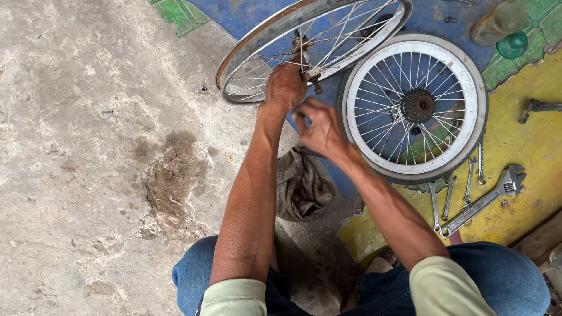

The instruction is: The person cleans a bicycle wheel hub with a rag, then uses a wrench to tighten the axle nuts on the wheel hub. The person rotates the wheel to check the axle and continues tightening the nuts.

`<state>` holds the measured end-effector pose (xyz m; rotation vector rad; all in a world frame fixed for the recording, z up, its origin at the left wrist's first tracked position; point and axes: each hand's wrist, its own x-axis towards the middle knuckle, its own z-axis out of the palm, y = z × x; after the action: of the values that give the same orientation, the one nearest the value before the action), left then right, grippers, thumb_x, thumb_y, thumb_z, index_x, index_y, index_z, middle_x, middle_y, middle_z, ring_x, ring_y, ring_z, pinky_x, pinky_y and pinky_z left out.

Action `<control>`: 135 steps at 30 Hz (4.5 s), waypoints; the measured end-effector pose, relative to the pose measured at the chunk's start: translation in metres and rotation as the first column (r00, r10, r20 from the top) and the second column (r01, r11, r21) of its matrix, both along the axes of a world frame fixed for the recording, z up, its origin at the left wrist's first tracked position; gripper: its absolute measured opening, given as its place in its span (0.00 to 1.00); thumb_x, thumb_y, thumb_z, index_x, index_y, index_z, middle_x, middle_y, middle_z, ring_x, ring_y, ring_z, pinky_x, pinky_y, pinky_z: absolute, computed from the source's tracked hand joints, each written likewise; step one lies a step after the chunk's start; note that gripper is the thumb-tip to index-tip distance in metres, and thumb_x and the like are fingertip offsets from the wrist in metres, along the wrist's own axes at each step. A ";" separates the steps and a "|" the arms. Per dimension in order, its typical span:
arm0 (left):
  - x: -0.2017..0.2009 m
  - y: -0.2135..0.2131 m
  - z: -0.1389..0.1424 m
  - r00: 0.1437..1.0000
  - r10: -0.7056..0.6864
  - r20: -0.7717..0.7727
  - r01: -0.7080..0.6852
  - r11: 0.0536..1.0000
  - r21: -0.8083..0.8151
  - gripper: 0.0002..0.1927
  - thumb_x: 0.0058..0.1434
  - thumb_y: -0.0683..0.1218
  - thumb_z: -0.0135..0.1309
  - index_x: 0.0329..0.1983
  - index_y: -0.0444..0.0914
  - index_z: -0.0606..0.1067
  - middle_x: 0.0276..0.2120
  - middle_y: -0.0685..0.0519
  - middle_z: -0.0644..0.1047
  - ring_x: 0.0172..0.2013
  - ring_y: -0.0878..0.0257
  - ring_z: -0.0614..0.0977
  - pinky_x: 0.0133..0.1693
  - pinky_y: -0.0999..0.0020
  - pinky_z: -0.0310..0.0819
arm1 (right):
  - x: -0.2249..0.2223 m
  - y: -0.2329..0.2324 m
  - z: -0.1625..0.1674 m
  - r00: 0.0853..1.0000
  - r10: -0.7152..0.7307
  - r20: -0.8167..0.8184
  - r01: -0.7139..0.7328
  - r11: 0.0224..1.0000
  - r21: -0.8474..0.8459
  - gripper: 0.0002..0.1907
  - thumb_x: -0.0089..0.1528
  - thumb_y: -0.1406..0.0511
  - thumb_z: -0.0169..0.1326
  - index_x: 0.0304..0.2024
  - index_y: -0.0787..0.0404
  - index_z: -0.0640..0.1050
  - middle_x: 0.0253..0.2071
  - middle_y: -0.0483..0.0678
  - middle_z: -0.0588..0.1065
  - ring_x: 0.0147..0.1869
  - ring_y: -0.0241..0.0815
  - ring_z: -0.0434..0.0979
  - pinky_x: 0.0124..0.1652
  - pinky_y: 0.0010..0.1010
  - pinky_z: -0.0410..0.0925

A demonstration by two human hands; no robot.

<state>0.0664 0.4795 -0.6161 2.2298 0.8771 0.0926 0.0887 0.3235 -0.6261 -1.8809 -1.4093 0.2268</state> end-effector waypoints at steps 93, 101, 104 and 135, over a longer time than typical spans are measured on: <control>-0.007 0.006 -0.006 0.998 0.067 0.022 -0.065 0.995 -0.070 0.09 0.63 0.46 0.57 0.46 0.43 0.78 0.40 0.49 0.84 0.45 0.51 0.84 0.50 0.54 0.76 | 0.009 0.026 -0.022 0.088 -0.262 -0.961 0.773 0.626 -0.100 0.02 0.62 0.69 0.57 0.36 0.62 0.80 0.30 0.48 0.78 0.24 0.33 0.71 0.21 0.26 0.67; -0.006 0.003 -0.003 1.000 0.026 0.015 -0.025 0.997 -0.069 0.09 0.63 0.45 0.57 0.47 0.43 0.78 0.41 0.50 0.84 0.45 0.53 0.85 0.50 0.55 0.77 | 0.045 0.017 -0.003 0.341 -0.319 -0.884 0.462 0.876 -0.137 0.14 0.71 0.57 0.50 0.43 0.59 0.80 0.34 0.44 0.78 0.34 0.30 0.77 0.25 0.23 0.68; -0.007 0.000 0.000 0.999 0.025 0.044 -0.023 0.998 -0.053 0.10 0.62 0.45 0.58 0.47 0.42 0.78 0.41 0.50 0.83 0.46 0.52 0.83 0.50 0.54 0.76 | 0.048 0.022 0.004 0.279 -0.400 -0.873 0.384 0.880 -0.281 0.13 0.68 0.57 0.52 0.42 0.59 0.80 0.35 0.43 0.80 0.35 0.30 0.79 0.26 0.23 0.69; -0.009 -0.012 0.009 1.000 -0.016 -0.010 0.016 1.000 -0.025 0.08 0.64 0.45 0.56 0.46 0.45 0.77 0.40 0.50 0.82 0.45 0.53 0.83 0.50 0.55 0.76 | 0.057 0.003 0.003 0.678 -0.468 -0.567 0.418 0.880 -0.226 0.05 0.59 0.67 0.62 0.39 0.58 0.83 0.35 0.46 0.82 0.33 0.33 0.80 0.31 0.21 0.74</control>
<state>0.0570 0.4679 -0.6073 2.2152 0.8607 0.0628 0.1460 0.3263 -0.6230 -1.9063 -0.4844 0.5916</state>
